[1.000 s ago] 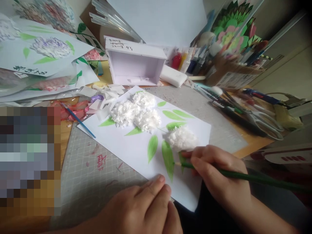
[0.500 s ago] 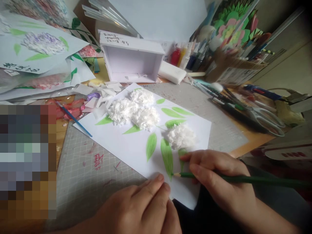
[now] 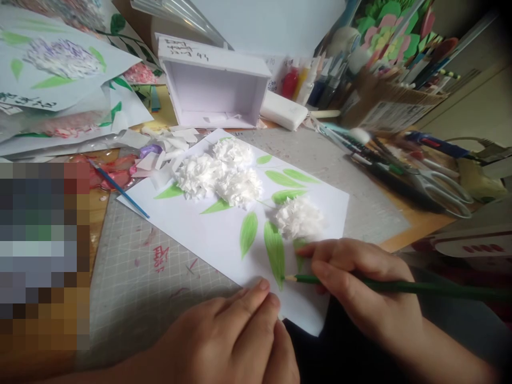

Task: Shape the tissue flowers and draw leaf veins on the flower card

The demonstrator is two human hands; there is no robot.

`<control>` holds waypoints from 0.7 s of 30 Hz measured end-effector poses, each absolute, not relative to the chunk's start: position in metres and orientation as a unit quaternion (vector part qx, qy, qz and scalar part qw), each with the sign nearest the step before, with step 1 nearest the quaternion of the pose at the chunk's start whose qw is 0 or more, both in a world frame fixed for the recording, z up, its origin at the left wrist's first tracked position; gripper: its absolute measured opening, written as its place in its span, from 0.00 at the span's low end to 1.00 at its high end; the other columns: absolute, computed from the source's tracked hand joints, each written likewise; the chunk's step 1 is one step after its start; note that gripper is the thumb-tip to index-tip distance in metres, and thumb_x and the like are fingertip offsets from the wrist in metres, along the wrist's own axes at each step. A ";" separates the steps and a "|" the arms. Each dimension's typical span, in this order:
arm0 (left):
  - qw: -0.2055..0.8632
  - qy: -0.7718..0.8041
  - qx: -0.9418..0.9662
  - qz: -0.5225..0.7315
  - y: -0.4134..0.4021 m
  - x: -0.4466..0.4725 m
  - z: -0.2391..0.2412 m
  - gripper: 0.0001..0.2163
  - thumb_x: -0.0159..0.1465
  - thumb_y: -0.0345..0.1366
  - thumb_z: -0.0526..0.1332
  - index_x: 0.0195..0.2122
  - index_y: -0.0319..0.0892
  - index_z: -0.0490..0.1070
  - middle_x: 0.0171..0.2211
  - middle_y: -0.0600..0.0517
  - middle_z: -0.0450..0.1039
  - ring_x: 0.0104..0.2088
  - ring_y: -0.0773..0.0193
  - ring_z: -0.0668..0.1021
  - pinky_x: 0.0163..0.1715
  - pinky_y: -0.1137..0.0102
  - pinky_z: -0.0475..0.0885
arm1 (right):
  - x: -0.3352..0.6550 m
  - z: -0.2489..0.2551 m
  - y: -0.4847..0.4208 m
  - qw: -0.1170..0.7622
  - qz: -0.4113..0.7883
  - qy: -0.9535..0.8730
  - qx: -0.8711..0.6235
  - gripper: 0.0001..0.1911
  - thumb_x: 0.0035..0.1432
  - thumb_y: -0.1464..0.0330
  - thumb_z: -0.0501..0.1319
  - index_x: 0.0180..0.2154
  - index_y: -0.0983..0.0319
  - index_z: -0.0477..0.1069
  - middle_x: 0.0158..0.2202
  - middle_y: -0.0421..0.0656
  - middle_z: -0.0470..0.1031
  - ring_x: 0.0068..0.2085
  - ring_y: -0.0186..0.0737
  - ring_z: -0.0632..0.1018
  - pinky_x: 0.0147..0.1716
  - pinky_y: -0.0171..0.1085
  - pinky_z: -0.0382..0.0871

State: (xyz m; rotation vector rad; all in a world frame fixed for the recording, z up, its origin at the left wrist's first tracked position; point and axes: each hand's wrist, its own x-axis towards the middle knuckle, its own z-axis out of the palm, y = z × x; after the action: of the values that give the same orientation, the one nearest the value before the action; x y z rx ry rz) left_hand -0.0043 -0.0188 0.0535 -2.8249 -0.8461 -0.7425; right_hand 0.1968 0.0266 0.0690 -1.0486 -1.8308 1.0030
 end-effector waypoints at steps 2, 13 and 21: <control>0.049 -0.286 -0.925 -0.244 -0.020 -0.004 0.054 0.09 0.63 0.29 0.53 0.34 0.39 0.73 0.37 0.48 0.78 0.40 0.53 0.79 0.29 0.65 0.80 | 0.198 0.070 0.027 0.384 0.401 -0.725 -0.408 0.14 0.54 0.78 0.56 0.19 0.60 0.61 0.19 0.36 0.67 0.23 0.33 0.72 0.38 0.42 0.74; 0.057 -0.288 -0.921 -0.257 -0.020 -0.003 0.050 0.09 0.62 0.27 0.53 0.34 0.40 0.72 0.37 0.49 0.78 0.39 0.54 0.80 0.30 0.66 0.80 | 0.197 0.070 0.027 0.390 0.384 -0.725 -0.419 0.15 0.53 0.79 0.57 0.18 0.61 0.62 0.19 0.37 0.69 0.25 0.35 0.76 0.35 0.38 0.75; 0.054 -0.285 -0.924 -0.250 -0.017 -0.003 0.049 0.09 0.63 0.29 0.52 0.35 0.39 0.73 0.38 0.49 0.77 0.40 0.53 0.79 0.29 0.66 0.80 | 0.197 0.066 0.027 0.437 0.348 -0.701 -0.443 0.13 0.53 0.80 0.58 0.20 0.61 0.65 0.23 0.39 0.74 0.29 0.35 0.78 0.29 0.31 0.74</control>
State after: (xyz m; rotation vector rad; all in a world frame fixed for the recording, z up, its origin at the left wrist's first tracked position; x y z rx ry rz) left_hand -0.0029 -0.0175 0.0495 -2.8052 -0.8662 -0.7596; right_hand 0.1972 0.0273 0.0658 -1.1025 -1.7421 0.8657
